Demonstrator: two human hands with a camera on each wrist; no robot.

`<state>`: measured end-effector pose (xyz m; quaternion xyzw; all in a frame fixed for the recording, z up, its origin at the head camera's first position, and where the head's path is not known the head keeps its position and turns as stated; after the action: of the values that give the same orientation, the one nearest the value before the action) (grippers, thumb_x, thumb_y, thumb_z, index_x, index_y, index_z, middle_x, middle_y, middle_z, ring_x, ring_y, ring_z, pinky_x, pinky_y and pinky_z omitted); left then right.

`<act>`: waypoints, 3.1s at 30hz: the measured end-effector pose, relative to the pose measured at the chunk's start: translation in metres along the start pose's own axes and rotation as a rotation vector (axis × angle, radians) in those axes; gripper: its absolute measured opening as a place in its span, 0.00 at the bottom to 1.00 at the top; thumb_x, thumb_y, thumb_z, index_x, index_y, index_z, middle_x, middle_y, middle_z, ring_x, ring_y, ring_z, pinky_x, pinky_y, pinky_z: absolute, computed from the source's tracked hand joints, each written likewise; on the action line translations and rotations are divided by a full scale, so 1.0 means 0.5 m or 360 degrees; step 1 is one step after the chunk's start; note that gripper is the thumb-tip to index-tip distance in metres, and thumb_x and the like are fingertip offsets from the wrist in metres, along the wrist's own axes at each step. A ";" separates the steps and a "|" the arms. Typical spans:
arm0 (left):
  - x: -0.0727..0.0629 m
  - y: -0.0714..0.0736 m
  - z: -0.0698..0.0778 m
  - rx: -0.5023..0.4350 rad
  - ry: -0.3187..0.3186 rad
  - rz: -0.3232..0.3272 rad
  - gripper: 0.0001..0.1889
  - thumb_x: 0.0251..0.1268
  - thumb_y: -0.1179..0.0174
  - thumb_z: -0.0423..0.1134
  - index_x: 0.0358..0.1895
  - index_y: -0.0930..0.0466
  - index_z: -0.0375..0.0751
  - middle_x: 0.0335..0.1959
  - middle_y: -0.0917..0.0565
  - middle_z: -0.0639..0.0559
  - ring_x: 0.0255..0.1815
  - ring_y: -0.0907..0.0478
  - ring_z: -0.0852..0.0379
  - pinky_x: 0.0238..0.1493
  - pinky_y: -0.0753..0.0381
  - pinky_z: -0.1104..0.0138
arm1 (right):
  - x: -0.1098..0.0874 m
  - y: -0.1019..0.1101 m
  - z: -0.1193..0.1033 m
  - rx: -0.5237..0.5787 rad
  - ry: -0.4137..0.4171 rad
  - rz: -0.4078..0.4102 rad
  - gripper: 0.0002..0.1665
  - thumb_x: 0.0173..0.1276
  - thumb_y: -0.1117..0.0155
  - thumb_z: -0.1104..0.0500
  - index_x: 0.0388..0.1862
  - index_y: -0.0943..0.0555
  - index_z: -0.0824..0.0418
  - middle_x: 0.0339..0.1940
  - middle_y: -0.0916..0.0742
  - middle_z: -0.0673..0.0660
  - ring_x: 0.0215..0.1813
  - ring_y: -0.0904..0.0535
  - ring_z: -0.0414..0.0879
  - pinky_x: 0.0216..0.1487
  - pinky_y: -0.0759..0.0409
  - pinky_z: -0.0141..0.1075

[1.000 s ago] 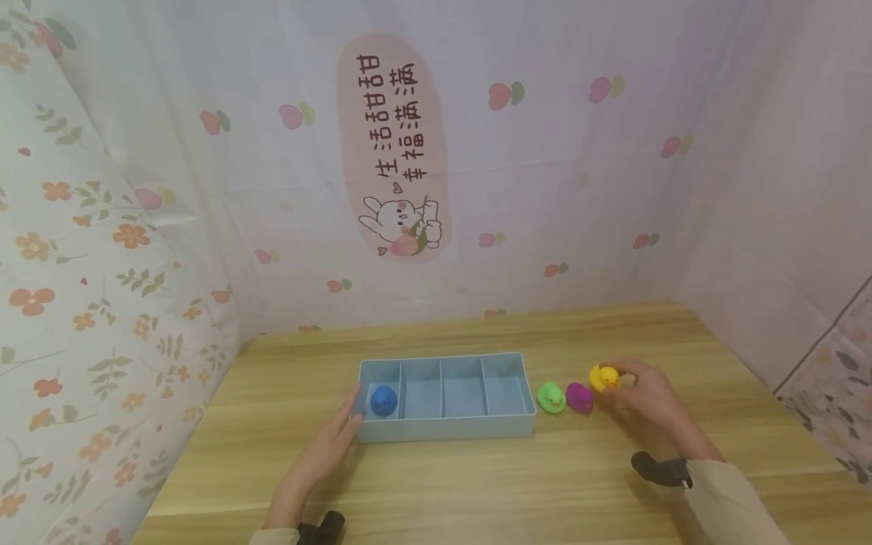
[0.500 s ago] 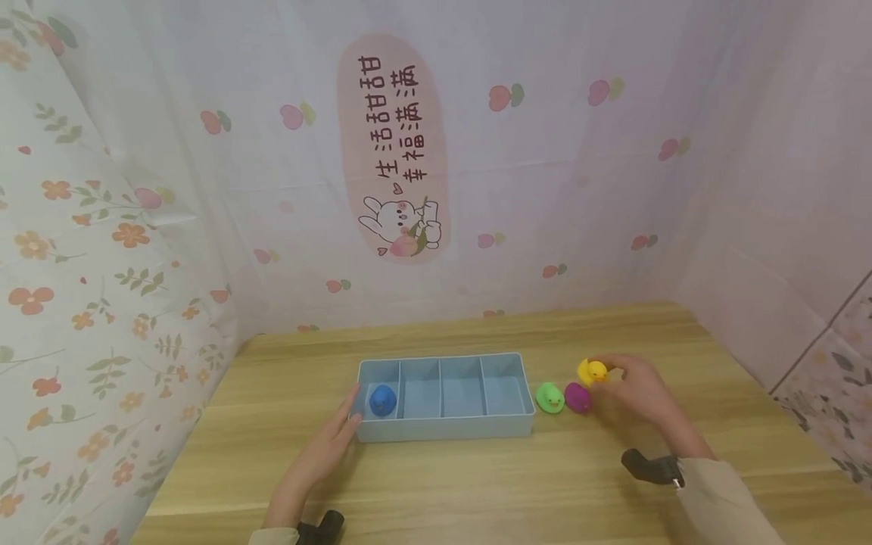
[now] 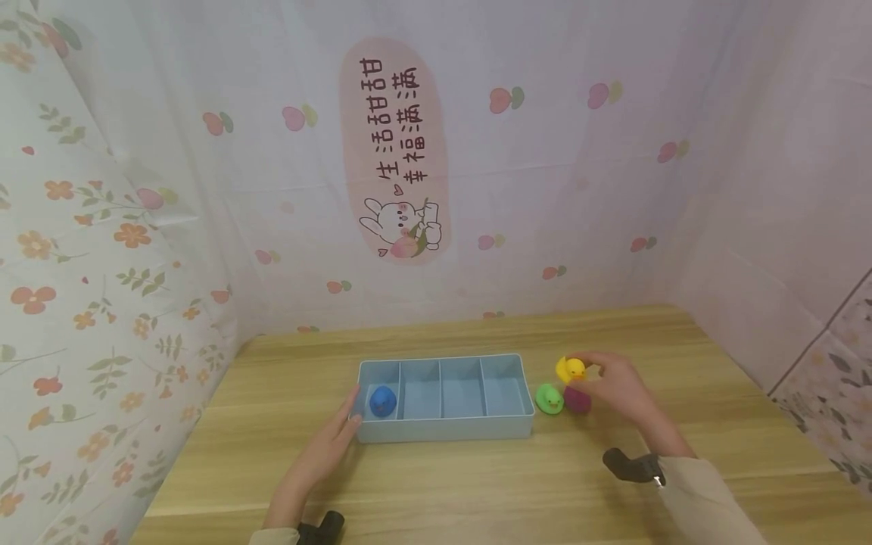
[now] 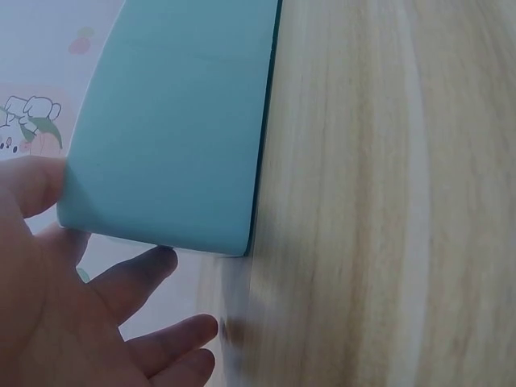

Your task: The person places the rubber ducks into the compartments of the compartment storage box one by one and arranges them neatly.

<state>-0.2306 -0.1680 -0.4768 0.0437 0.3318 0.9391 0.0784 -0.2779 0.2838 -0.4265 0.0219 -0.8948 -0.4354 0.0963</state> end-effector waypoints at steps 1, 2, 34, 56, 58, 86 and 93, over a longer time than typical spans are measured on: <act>0.000 0.000 0.000 -0.0005 0.0000 0.0001 0.29 0.77 0.59 0.46 0.77 0.51 0.48 0.74 0.43 0.41 0.73 0.44 0.36 0.71 0.46 0.42 | 0.002 -0.002 -0.002 0.0007 0.0000 -0.0002 0.28 0.59 0.29 0.54 0.56 0.21 0.65 0.55 0.19 0.68 0.52 0.27 0.62 0.48 0.27 0.46; 0.000 0.000 0.000 -0.0010 -0.0001 0.0001 0.29 0.77 0.59 0.46 0.77 0.51 0.48 0.74 0.43 0.41 0.73 0.44 0.36 0.71 0.46 0.42 | 0.003 -0.005 -0.004 0.0014 0.0003 -0.0006 0.28 0.59 0.29 0.54 0.56 0.21 0.65 0.55 0.19 0.68 0.53 0.27 0.62 0.49 0.27 0.46; -0.002 -0.003 0.003 -0.0021 0.0019 -0.0016 0.29 0.77 0.59 0.47 0.77 0.52 0.50 0.75 0.43 0.41 0.73 0.44 0.36 0.71 0.44 0.42 | 0.032 -0.077 -0.101 0.0116 0.0109 -0.0046 0.23 0.58 0.29 0.55 0.54 0.18 0.58 0.53 0.17 0.62 0.46 0.27 0.54 0.40 0.30 0.37; -0.002 -0.001 0.003 -0.0025 0.0018 0.0001 0.29 0.77 0.59 0.47 0.77 0.51 0.49 0.74 0.43 0.41 0.72 0.43 0.35 0.70 0.45 0.41 | 0.048 -0.140 -0.158 0.0281 0.0216 -0.0069 0.21 0.55 0.27 0.59 0.49 0.17 0.61 0.45 0.15 0.59 0.42 0.27 0.54 0.38 0.29 0.35; -0.003 -0.001 0.003 -0.0034 0.0018 -0.0003 0.29 0.77 0.59 0.47 0.77 0.51 0.49 0.74 0.43 0.41 0.73 0.44 0.35 0.70 0.45 0.41 | 0.050 -0.145 -0.165 0.0287 0.0228 -0.0082 0.21 0.55 0.27 0.59 0.49 0.17 0.61 0.45 0.15 0.58 0.43 0.26 0.54 0.40 0.28 0.37; 0.002 0.004 0.004 -0.0044 0.0013 -0.0004 0.29 0.77 0.58 0.47 0.77 0.52 0.50 0.75 0.44 0.43 0.73 0.44 0.38 0.71 0.45 0.43 | 0.078 -0.192 -0.274 0.0375 0.0482 -0.0179 0.19 0.54 0.27 0.62 0.46 0.17 0.60 0.40 0.15 0.53 0.42 0.25 0.57 0.42 0.28 0.45; 0.002 0.003 0.001 -0.0048 0.0018 -0.0015 0.29 0.77 0.59 0.46 0.77 0.52 0.50 0.75 0.44 0.43 0.73 0.44 0.37 0.71 0.45 0.43 | 0.080 -0.214 -0.300 0.0333 0.0507 -0.0226 0.18 0.54 0.27 0.61 0.45 0.17 0.60 0.38 0.16 0.52 0.41 0.26 0.56 0.39 0.30 0.36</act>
<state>-0.2317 -0.1687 -0.4757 0.0357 0.3182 0.9438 0.0815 -0.2934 0.0962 -0.4138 0.1634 -0.9048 -0.3368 0.2029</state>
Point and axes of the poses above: each hand's wrist, its own x-axis towards the middle knuckle, its own y-axis out of the back of the hand, z = x × y, the point moved 5 cm from there along x, towards the middle knuckle
